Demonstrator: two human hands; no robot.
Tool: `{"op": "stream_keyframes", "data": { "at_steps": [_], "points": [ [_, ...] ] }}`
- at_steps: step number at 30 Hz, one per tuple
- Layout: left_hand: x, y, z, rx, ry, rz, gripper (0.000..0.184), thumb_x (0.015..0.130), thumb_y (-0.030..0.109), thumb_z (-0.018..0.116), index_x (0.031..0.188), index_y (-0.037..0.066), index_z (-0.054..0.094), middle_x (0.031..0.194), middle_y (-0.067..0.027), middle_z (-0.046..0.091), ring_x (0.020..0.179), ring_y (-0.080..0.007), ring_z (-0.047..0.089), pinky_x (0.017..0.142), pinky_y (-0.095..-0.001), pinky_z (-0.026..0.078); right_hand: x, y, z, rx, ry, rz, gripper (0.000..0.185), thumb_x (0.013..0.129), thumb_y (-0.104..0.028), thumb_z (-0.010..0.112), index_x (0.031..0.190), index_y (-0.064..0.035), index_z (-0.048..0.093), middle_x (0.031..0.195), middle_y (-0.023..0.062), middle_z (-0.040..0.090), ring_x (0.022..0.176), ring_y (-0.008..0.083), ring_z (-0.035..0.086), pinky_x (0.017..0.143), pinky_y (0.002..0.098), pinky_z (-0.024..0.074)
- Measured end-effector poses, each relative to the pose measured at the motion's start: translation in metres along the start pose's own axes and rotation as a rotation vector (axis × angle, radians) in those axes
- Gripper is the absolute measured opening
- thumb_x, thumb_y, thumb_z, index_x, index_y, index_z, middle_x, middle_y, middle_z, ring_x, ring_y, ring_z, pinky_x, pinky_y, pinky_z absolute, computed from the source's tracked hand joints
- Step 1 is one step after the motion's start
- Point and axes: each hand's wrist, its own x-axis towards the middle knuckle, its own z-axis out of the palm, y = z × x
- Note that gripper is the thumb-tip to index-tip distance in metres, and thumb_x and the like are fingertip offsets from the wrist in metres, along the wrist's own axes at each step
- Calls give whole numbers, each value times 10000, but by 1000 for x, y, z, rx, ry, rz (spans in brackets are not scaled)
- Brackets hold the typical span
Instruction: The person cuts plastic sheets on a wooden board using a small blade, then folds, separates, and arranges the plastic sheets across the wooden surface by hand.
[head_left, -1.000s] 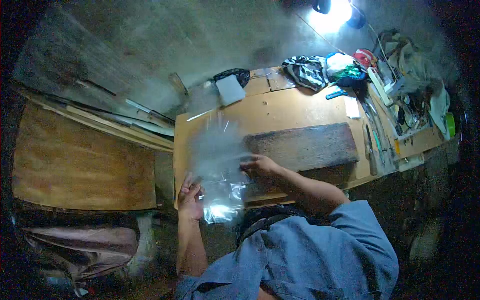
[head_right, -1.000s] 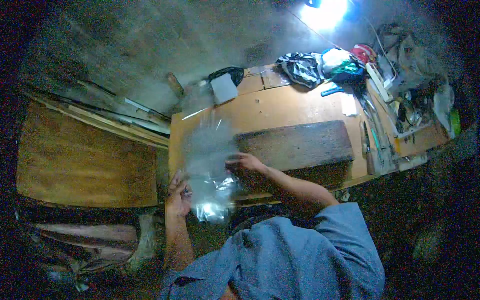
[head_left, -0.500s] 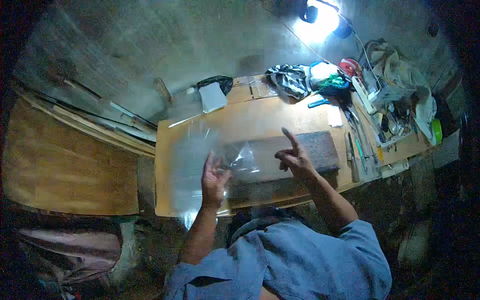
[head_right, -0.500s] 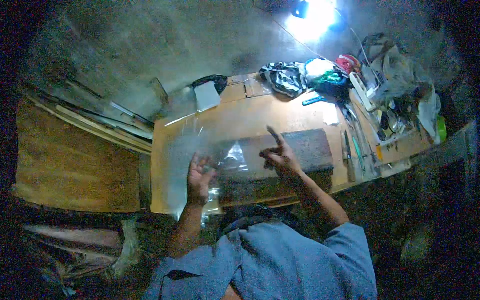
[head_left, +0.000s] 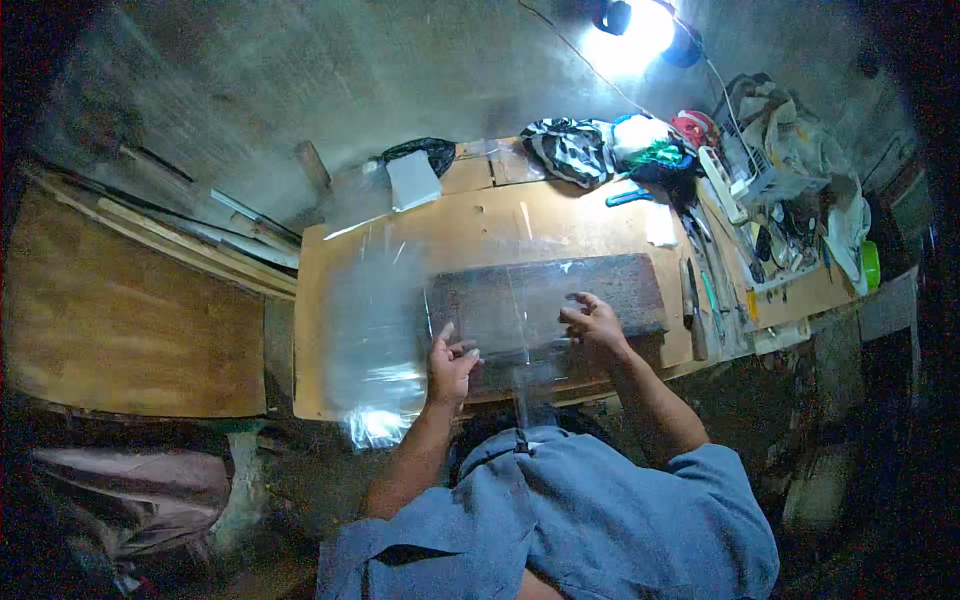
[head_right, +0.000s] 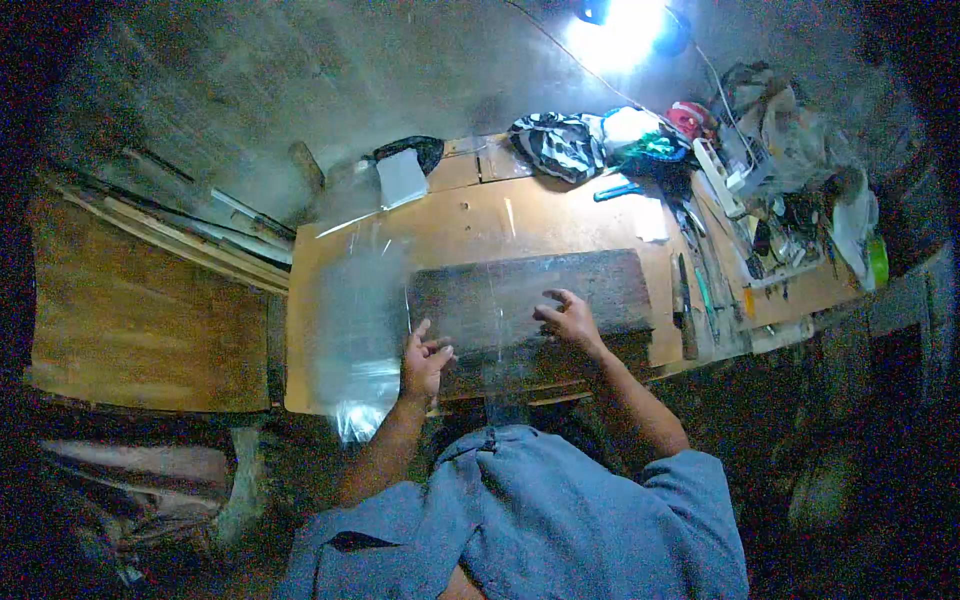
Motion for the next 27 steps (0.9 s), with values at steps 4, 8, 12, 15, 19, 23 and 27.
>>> {"op": "stream_keyframes", "data": {
  "at_steps": [4, 8, 12, 15, 19, 23, 27],
  "points": [
    [-6, 16, 4, -72, 1, -36, 651, 813, 7, 639, 1372, 0, 306, 922, -89, 599, 786, -166, 601, 718, -298, 521, -5, -20, -2, -204, 56, -103, 379, 875, -143, 622, 1212, -6, 517, 886, 114, 665, 621, 124, 596, 513, 249, 470],
    [6, -27, -21, 49, 82, 162, 551, 836, 67, 643, 1318, -14, 388, 916, -65, 597, 791, -122, 568, 713, -274, 498, 6, -5, -26, -432, 203, -133, 268, 866, -214, 598, 1006, 12, 634, 850, 122, 688, 640, 157, 645, 565, 281, 502],
    [-16, -12, -20, 312, 152, 115, 489, 850, 93, 635, 1277, -30, 430, 877, -32, 557, 726, -88, 536, 675, -231, 466, 2, 13, -52, -685, 314, -332, 286, 840, -270, 599, 873, 2, 681, 799, 132, 690, 637, 197, 665, 610, 319, 505],
    [-19, -24, -21, 200, 92, 146, 435, 862, 118, 628, 1237, -28, 463, 876, -29, 556, 717, -86, 528, 658, -233, 461, -3, 22, -57, -830, 387, -327, 293, 840, -265, 604, 891, 14, 680, 780, 132, 687, 687, 190, 660, 620, 314, 492],
    [-28, -19, 0, 197, 80, -80, 392, 876, 185, 622, 1184, -11, 481, 865, -20, 568, 699, -94, 520, 624, -249, 458, 3, 38, -58, -533, 317, -186, 262, 853, -223, 610, 904, 28, 662, 747, 82, 658, 645, 141, 603, 585, 303, 474],
    [-29, -32, 6, 139, 116, -180, 399, 867, 242, 639, 1151, 10, 484, 844, -37, 578, 702, -109, 542, 593, -246, 442, 7, 32, -57, -587, 388, -262, 237, 875, -194, 605, 905, 37, 648, 735, 44, 629, 613, 104, 564, 555, 262, 452],
    [-29, -37, 9, 178, 99, -193, 389, 870, 278, 632, 1138, 28, 500, 830, -24, 576, 679, -96, 536, 558, -240, 426, 7, 24, -57, -363, 361, -53, 246, 885, -206, 592, 903, 33, 647, 747, 28, 628, 660, 90, 562, 599, 253, 449]
  ]
}}
